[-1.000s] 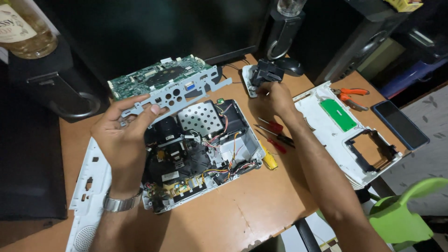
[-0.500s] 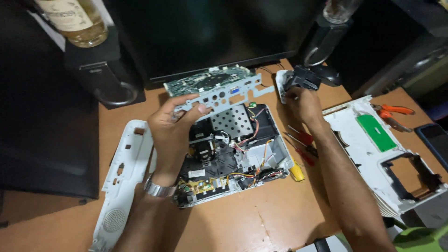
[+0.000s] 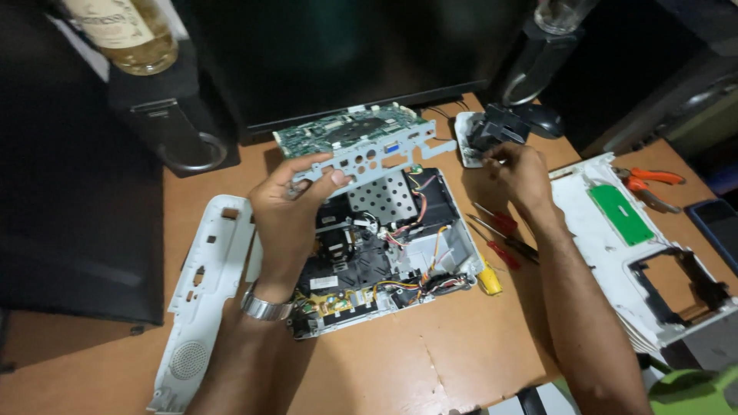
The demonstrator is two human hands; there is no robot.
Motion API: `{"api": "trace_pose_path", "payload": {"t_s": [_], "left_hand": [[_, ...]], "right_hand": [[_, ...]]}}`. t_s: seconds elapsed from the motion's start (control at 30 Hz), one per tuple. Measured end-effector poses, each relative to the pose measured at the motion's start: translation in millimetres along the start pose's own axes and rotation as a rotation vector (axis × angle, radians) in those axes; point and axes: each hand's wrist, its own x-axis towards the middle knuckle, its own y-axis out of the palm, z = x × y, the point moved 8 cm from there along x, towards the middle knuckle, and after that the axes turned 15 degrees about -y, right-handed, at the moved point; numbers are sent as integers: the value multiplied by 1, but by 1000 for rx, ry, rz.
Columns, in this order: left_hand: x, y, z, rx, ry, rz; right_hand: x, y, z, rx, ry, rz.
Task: The person aligns a green circuit board with a white metal bracket and places it into a disassembled white electronic device housing. They then use a yellow screwdriver to fasten screws into the bracket, securing the board to the device.
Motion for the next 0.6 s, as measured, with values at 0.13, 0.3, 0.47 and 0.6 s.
{"api": "trace_pose_path", "payload": {"t_s": [0.13, 0.3, 0.47, 0.6], "left_hand": [[-1, 1, -1, 0, -10, -1], [-1, 0, -2, 26, 3, -15], [3, -2, 5, 22, 10, -17], [-1, 0, -5, 74, 33, -12]], "right_hand": [[1, -3, -4, -27, -21, 34], [0, -5, 5, -6, 3, 42], [2, -9, -5, 38, 60, -11], [-1, -25, 13, 37, 15, 3]]}}
